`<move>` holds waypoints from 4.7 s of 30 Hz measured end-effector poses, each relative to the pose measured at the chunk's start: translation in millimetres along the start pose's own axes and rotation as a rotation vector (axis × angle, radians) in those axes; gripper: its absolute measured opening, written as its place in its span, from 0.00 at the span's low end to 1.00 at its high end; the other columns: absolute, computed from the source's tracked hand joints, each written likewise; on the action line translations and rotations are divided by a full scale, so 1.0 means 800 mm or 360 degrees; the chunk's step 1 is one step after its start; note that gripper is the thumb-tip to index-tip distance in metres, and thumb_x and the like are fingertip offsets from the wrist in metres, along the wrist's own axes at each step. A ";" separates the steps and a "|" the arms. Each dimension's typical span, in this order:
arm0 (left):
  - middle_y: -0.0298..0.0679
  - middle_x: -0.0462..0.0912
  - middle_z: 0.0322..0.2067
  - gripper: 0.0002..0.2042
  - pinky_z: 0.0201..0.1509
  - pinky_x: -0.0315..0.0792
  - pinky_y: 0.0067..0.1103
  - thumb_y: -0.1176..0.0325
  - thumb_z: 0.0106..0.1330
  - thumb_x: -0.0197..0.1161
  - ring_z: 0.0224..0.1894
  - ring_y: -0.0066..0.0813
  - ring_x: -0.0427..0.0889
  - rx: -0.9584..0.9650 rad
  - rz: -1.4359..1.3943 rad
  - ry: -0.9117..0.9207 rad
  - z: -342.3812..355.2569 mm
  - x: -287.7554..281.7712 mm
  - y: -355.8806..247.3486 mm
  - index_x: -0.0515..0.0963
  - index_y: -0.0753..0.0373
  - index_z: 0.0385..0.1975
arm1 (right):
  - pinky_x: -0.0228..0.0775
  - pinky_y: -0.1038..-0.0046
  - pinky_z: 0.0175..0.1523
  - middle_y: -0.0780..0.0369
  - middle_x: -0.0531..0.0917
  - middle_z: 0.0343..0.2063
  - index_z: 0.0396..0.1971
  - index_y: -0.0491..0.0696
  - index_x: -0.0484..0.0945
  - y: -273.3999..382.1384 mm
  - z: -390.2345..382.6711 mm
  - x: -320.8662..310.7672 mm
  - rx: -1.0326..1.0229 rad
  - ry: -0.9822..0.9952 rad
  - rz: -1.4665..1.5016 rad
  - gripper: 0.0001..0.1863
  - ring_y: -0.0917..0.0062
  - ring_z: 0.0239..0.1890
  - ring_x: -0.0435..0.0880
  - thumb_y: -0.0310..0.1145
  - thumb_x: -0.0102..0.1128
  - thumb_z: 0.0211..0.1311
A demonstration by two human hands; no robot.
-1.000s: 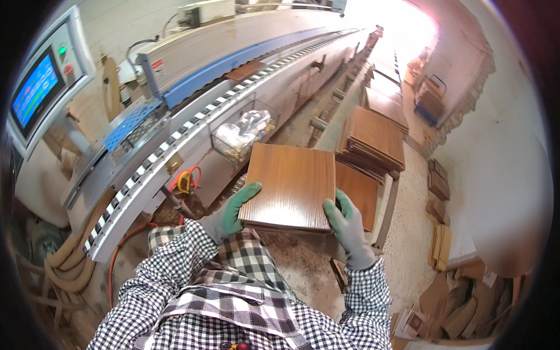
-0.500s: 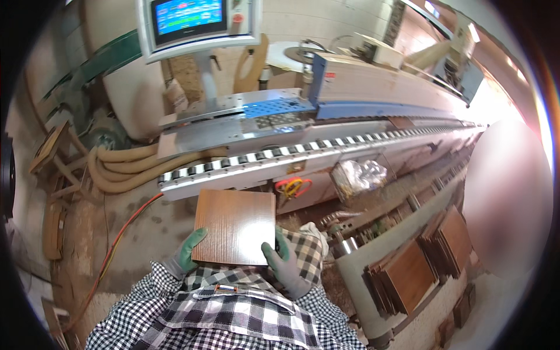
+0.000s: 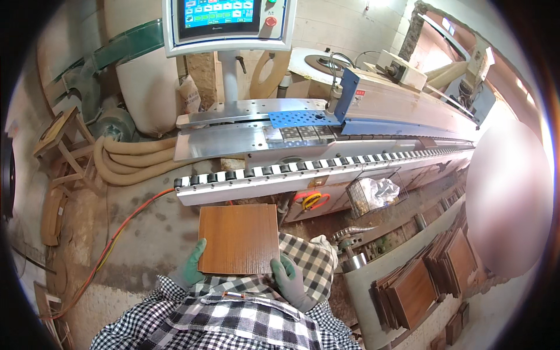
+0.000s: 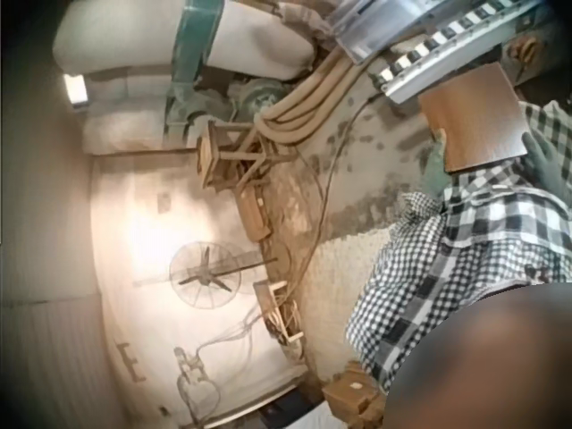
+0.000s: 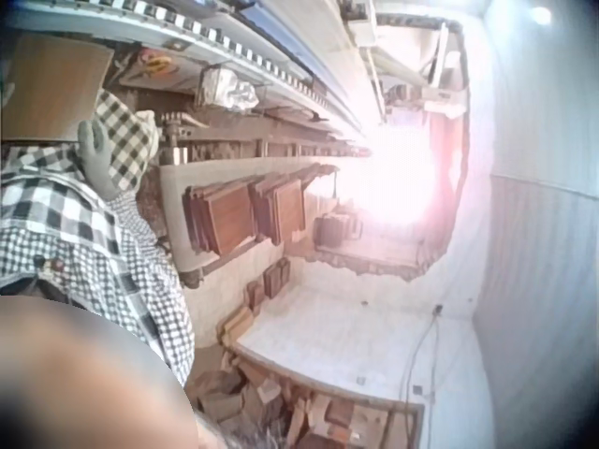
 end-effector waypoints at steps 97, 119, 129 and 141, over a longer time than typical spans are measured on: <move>0.52 0.70 0.69 0.28 0.77 0.63 0.37 0.67 0.70 0.66 0.71 0.48 0.69 0.0987 0.1016 0.0308 -0.010 0.014 -0.019 0.69 0.64 0.69 | 0.81 0.78 0.45 0.62 0.85 0.45 0.59 0.38 0.75 0.058 0.043 -0.084 -0.0402 0.0418 0.0935 0.20 0.78 0.40 0.87 0.32 0.55 0.74; 0.47 0.69 0.70 0.26 0.78 0.59 0.35 0.60 0.82 0.47 0.71 0.40 0.69 0.0635 0.0043 0.0190 0.027 -0.023 0.079 0.57 0.63 0.74 | 0.80 0.65 0.57 0.52 0.82 0.50 0.60 0.39 0.75 0.257 0.295 -0.046 -0.0927 -0.0384 -0.0682 0.21 0.63 0.51 0.85 0.30 0.57 0.71; 0.47 0.71 0.70 0.20 0.80 0.56 0.39 0.60 0.79 0.53 0.73 0.43 0.67 0.0666 0.0091 0.0109 0.012 -0.030 0.078 0.75 0.60 0.65 | 0.67 0.56 0.62 0.59 0.84 0.48 0.44 0.50 0.82 0.253 0.260 0.150 -0.1443 -0.0346 -0.2103 0.14 0.62 0.54 0.81 0.43 0.62 0.66; 0.48 0.74 0.65 0.20 0.76 0.65 0.38 0.65 0.72 0.64 0.67 0.40 0.74 0.0623 0.0282 -0.0087 -0.002 -0.007 0.020 0.75 0.62 0.62 | 0.68 0.57 0.60 0.60 0.84 0.45 0.42 0.52 0.82 0.247 0.259 0.154 -0.1545 -0.0421 -0.2083 0.12 0.60 0.52 0.81 0.42 0.60 0.66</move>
Point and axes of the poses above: each hand's wrist, its own z-axis towards the middle knuckle, its own x-axis out of the palm, y = z × x, the point moved 9 cm from there along z, towards the middle knuckle
